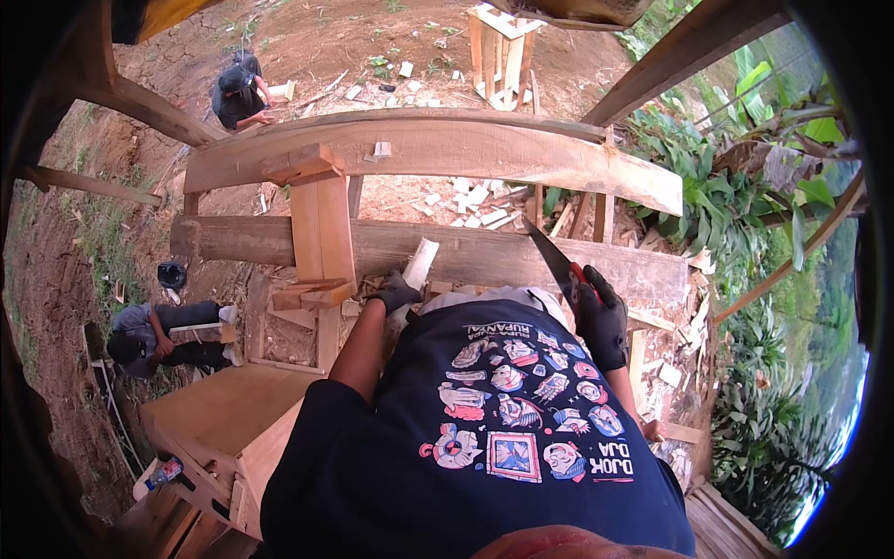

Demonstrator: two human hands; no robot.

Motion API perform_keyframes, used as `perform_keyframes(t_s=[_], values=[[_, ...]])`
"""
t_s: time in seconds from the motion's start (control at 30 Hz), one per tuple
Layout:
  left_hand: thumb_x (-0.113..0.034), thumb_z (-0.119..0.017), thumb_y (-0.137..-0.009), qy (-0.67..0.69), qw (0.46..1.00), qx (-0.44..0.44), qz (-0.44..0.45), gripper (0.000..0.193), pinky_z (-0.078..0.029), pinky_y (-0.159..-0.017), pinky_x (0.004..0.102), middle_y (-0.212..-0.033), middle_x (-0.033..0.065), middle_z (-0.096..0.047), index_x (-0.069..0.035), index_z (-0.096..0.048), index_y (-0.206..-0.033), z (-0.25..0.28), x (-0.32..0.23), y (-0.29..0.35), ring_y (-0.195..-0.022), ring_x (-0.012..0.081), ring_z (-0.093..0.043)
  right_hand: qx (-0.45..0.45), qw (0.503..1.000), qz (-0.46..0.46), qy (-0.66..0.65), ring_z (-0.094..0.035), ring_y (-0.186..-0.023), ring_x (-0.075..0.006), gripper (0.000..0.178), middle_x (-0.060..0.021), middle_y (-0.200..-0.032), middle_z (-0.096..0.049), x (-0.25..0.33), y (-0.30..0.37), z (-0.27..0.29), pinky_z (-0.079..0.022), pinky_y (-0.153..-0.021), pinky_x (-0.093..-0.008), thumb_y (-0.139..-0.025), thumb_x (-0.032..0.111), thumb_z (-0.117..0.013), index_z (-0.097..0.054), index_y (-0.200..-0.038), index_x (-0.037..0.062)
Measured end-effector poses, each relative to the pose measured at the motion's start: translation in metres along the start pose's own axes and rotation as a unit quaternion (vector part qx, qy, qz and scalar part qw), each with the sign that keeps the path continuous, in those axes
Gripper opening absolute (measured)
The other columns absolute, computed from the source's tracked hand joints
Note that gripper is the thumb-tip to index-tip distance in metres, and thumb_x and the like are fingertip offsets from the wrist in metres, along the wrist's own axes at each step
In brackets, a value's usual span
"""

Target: The person uses a hand saw to cut a piece of wood that is resting on a wooden workbench. They hold the wood steady with their left hand while sawing with their right hand. The person pauses briefly to adjust the saw's position before continuing the cut.

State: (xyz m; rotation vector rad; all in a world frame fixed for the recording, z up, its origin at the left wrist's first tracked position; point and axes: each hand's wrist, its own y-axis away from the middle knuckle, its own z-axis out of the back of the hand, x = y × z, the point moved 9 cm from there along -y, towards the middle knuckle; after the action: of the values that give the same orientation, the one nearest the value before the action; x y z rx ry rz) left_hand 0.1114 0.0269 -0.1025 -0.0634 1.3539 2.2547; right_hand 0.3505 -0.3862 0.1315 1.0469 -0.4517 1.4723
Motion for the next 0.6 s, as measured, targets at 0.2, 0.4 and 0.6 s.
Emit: perform_keyframes(t_s=[0.2, 0.4, 0.6], values=[[-0.032, -0.087, -0.083, 0.011, 0.997, 0.059, -0.039, 0.077, -0.053, -0.113, 0.0470, -0.140, 0.0265, -0.072, 0.001, -0.060, -0.147, -0.019, 0.009, -0.009, -0.129, 0.0374, -0.071, 0.044, 0.998, 0.009, 0.047, -0.074, -0.120, -0.0222, 0.040, -0.0170, -0.136, -0.077, 0.032, -0.005, 0.005, -0.056, -0.105, -0.0345, -0.107, 0.016, -0.063, -0.072, -0.142, -0.0016], [-0.048, -0.085, -0.088, 0.051, 0.994, 0.003, -0.097, 0.077, -0.051, -0.116, 0.0483, -0.142, 0.0255, -0.071, -0.002, -0.067, -0.147, -0.019, 0.022, -0.030, -0.132, 0.0391, -0.069, 0.039, 0.998, -0.011, -0.045, -0.073, -0.119, -0.0211, 0.043, -0.0156, -0.134, -0.076, -0.009, -0.029, 0.012, -0.056, -0.105, -0.0320, -0.108, 0.014, -0.060, -0.067, -0.145, -0.0068], [-0.070, -0.075, -0.089, 0.047, 0.992, -0.106, -0.045, 0.101, -0.041, -0.125, 0.0518, -0.159, 0.0298, -0.058, -0.003, -0.053, -0.161, 0.031, 0.010, -0.026, -0.151, 0.0463, -0.052, 0.044, 0.998, 0.045, -0.024, -0.072, -0.119, -0.0203, 0.045, -0.0163, -0.134, -0.076, -0.008, -0.030, 0.013, -0.055, -0.104, -0.0318, -0.107, 0.017, -0.061, -0.067, -0.146, -0.0059]])
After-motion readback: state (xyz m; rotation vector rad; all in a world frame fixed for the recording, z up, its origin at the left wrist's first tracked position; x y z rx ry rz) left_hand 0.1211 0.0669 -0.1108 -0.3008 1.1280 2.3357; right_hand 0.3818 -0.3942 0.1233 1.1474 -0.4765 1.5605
